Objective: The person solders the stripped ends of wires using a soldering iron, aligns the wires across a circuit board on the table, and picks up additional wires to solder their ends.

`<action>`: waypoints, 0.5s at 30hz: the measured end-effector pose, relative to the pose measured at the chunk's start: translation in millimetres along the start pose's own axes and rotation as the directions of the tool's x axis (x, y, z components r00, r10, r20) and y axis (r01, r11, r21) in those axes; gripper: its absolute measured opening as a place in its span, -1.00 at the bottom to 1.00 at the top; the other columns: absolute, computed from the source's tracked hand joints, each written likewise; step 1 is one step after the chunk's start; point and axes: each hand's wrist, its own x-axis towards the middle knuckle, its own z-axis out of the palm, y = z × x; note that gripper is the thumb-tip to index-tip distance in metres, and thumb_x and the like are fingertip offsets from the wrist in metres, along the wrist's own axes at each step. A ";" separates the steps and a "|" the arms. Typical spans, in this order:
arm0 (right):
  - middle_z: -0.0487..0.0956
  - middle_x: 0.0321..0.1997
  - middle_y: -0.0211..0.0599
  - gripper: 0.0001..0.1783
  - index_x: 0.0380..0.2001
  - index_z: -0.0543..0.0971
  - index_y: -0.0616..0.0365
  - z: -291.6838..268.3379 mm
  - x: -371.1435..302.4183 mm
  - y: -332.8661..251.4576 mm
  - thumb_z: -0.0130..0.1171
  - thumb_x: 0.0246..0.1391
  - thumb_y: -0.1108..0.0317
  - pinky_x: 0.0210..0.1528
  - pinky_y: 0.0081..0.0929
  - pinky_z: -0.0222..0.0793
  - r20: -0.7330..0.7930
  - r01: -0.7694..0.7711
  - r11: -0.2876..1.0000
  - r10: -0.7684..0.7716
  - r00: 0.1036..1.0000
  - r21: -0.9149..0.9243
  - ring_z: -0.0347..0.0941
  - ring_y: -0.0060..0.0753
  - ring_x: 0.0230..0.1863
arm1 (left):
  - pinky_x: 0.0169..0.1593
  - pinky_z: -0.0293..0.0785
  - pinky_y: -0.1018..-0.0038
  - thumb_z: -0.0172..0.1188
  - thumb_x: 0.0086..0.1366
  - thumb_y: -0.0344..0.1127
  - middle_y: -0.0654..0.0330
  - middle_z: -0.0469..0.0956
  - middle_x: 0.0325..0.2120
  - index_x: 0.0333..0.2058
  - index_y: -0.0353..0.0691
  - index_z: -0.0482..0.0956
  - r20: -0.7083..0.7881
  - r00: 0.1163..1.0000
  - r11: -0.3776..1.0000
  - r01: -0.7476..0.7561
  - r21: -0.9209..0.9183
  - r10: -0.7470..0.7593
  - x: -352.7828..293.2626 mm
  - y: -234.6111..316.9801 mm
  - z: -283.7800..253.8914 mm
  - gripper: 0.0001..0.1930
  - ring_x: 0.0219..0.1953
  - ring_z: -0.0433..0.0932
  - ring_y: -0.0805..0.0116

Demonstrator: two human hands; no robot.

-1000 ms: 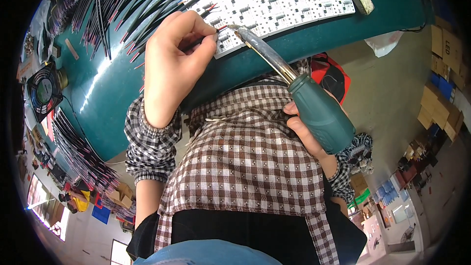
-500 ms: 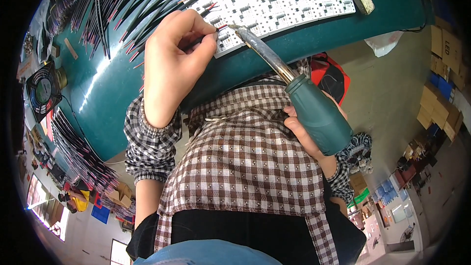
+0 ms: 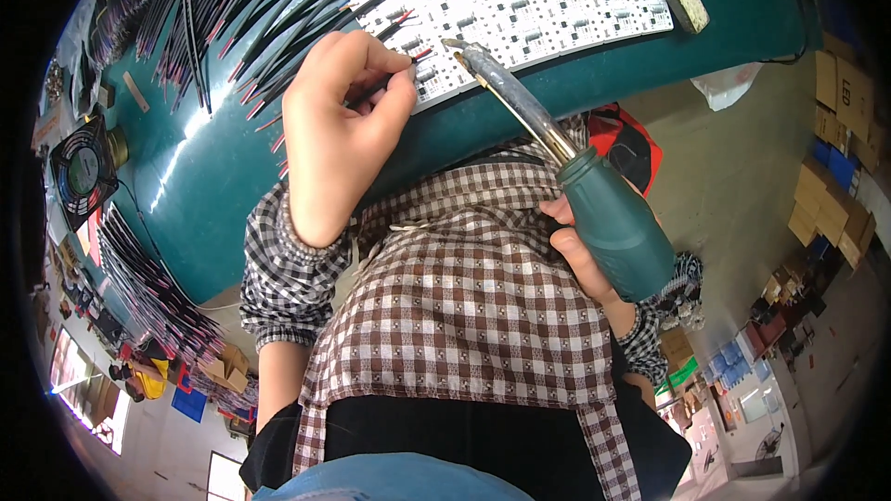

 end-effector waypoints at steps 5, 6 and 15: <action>0.60 -0.18 -0.07 -0.38 0.03 0.38 0.43 15.0 11.0 -15.9 0.40 -0.04 0.37 -0.03 -0.28 0.56 -0.163 -0.207 0.978 0.209 0.964 0.025 0.57 -0.20 -0.09 | -0.52 0.37 0.43 0.23 0.00 -0.52 0.19 0.38 -0.56 -0.50 -0.22 0.48 -0.062 0.997 0.999 -0.039 -0.004 0.038 -1.9 -4.5 5.0 -0.90 -0.63 0.41 0.32; 0.60 -0.18 -0.07 -0.38 0.03 0.38 0.43 14.4 10.7 -15.1 0.40 -0.04 0.37 -0.03 -0.28 0.56 -0.162 -0.209 0.978 0.210 0.964 0.024 0.57 -0.20 -0.09 | -0.52 0.37 0.43 0.23 0.00 -0.52 0.19 0.38 -0.56 -0.50 -0.22 0.48 -0.062 0.997 0.999 -0.037 -0.005 0.037 -1.9 -4.3 5.0 -0.90 -0.63 0.41 0.32; 0.61 -0.22 -0.07 -0.34 0.02 0.37 0.49 11.0 10.8 -11.8 0.43 -0.08 0.36 -0.05 -0.32 0.57 -0.115 -0.141 0.980 0.126 0.985 -0.137 0.59 -0.22 -0.15 | -0.43 0.39 0.63 0.24 0.05 -0.58 0.25 0.42 -0.52 -0.45 -0.31 0.51 -0.020 1.000 1.000 0.007 0.026 -0.007 -2.2 -1.6 2.4 -0.90 -0.51 0.44 0.54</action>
